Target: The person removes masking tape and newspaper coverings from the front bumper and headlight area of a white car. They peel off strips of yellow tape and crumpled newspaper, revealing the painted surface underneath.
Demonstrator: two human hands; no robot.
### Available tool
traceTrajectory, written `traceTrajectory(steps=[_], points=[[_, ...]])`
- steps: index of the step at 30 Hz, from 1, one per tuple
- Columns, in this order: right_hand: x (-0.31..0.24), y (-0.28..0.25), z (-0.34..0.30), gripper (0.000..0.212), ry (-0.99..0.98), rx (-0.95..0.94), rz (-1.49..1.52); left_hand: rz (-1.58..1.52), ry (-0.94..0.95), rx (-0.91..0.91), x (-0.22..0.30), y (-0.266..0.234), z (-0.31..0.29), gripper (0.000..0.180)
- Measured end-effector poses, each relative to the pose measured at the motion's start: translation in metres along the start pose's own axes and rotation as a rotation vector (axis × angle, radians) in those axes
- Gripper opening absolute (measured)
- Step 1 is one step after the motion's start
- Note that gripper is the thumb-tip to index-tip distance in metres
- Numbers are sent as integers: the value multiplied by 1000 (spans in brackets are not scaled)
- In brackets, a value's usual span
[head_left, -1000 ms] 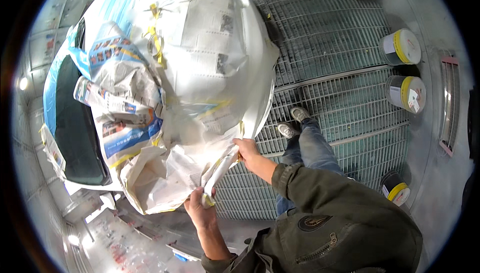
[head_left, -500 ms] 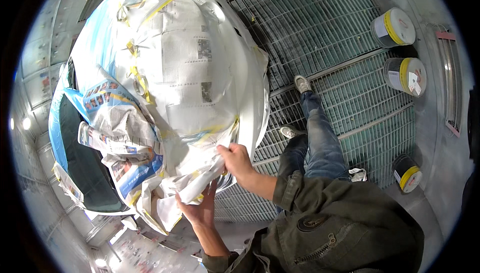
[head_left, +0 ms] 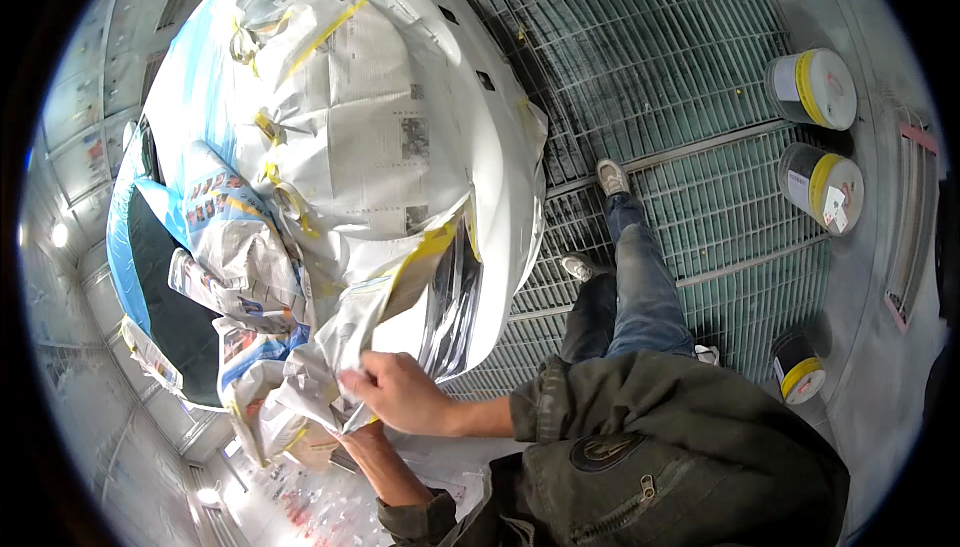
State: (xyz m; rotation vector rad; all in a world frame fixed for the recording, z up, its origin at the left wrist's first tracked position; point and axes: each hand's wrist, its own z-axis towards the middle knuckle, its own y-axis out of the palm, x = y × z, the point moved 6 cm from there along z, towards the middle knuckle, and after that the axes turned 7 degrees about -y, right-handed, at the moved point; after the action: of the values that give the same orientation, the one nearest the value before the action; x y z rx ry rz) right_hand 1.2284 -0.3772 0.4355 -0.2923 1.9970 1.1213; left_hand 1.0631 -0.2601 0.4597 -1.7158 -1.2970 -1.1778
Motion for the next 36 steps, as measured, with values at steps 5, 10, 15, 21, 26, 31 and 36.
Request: traceTrajectory(steps=[5, 10, 15, 21, 26, 31, 36], points=[[-74, 29, 23, 31, -237, -271, -73, -173, 41, 69, 56, 22, 14, 57], [-60, 21, 39, 48, 34, -643, 428, -186, 95, 58, 84, 36, 23, 59], [25, -69, 62, 52, 314, -408, 303, -166, 169, 125, 111, 33, 25, 61], [157, -228, 109, 26, 264, 43, -539, -142, 231, 204, 132, 28, 23, 63], [144, -224, 167, 57, 568, 92, 194, -140, 259, 286, 136, 8, -4, 64], [77, -189, 230, 70, 560, 111, 443, -182, 282, 325, 129, 7, -22, 66], [66, -183, 270, 25, 402, 247, 228, -233, 281, 308, 119, 23, -18, 68]])
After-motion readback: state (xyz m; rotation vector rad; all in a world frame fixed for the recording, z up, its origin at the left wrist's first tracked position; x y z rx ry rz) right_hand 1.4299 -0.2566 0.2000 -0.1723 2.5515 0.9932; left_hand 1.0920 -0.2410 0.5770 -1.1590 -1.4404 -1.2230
